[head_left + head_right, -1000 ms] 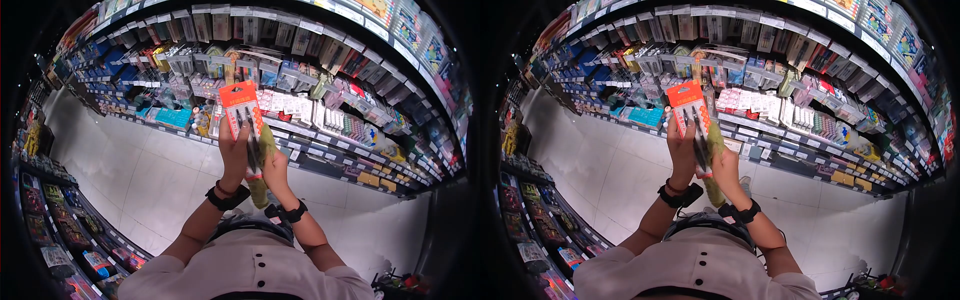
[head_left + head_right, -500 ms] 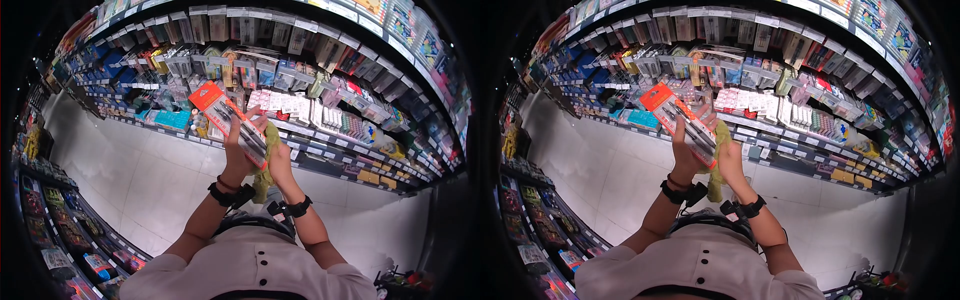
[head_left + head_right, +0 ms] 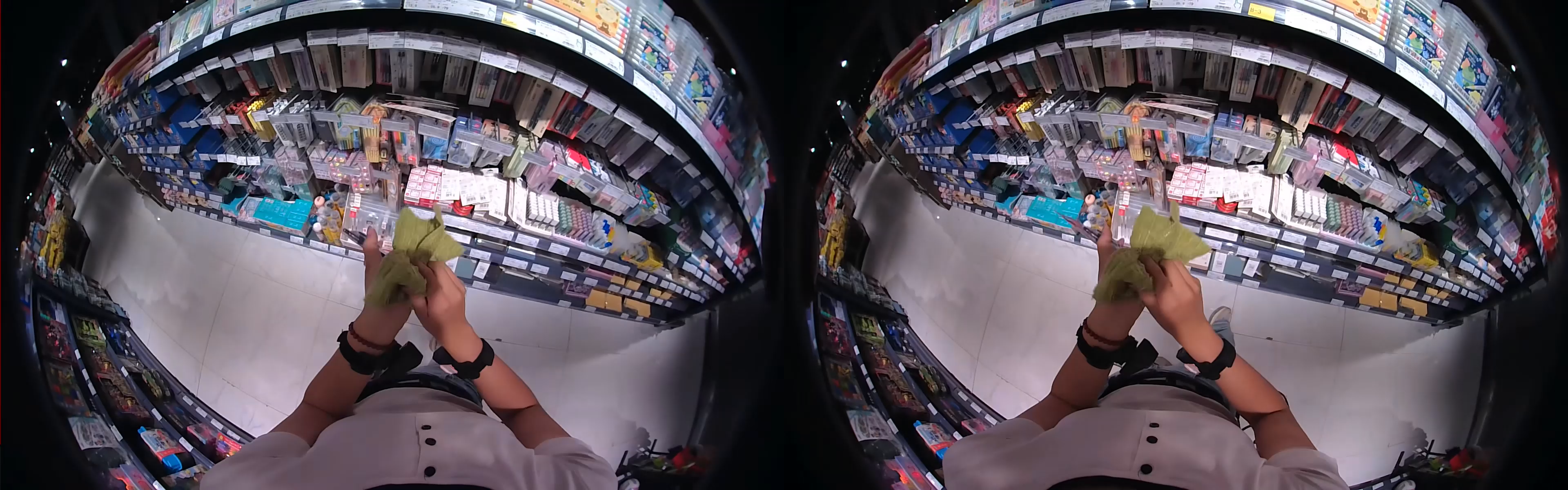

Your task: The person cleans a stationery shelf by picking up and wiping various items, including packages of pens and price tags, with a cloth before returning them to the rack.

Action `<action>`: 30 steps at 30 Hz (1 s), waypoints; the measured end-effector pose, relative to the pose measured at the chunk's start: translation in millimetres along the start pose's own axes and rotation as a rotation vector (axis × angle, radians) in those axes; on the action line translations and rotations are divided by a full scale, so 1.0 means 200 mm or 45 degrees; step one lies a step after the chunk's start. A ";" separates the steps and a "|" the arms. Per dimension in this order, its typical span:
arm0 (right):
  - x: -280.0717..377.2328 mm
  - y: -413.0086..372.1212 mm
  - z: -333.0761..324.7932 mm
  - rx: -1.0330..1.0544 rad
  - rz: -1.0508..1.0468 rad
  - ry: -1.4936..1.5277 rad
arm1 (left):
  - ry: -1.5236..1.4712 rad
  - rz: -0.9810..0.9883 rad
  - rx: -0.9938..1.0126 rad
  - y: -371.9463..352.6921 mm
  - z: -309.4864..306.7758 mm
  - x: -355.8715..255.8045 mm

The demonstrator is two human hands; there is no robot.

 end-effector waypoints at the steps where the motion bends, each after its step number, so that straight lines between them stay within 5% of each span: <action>1: -0.03 -0.01 0.01 0.045 -0.013 -0.071 | -0.371 -0.243 0.128 0.02 0.01 0.03; 4: -0.09 -0.02 -0.03 0.001 -0.301 -0.137 | -1.393 -0.875 0.216 0.00 0.05 0.07; 8: -0.12 0.04 -0.09 -0.174 -0.232 -0.154 | -1.302 -0.858 0.205 0.04 0.13 0.05; 13: -0.26 -0.08 -0.08 -0.521 0.474 0.121 | -1.267 -1.119 -0.042 0.13 0.16 0.09; 15: -0.36 -0.12 -0.07 -0.962 0.782 0.330 | -1.340 -1.232 -0.112 0.17 0.14 0.12; 19: -0.74 -0.20 -0.11 -0.722 1.276 1.050 | -1.518 -0.836 -0.045 0.39 0.10 0.14; 25: -0.84 -0.08 -0.08 -0.164 1.562 1.652 | -0.814 -0.560 0.279 0.71 0.22 0.18; 28: -0.99 -0.08 -0.06 0.106 1.361 1.330 | 0.181 -0.795 0.170 0.83 0.33 0.26; 30: -1.13 -0.09 -0.09 -0.108 1.391 1.307 | 0.354 -0.454 0.240 0.93 0.42 0.27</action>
Point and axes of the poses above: each hand's wrist, its own y-axis towards the middle knuckle, its own z-axis out of the palm, x = y × z, the point moved 4 cm from there along y, towards the middle knuckle, and after that the axes turned 13 degrees about -z, right-handed, at the moved point
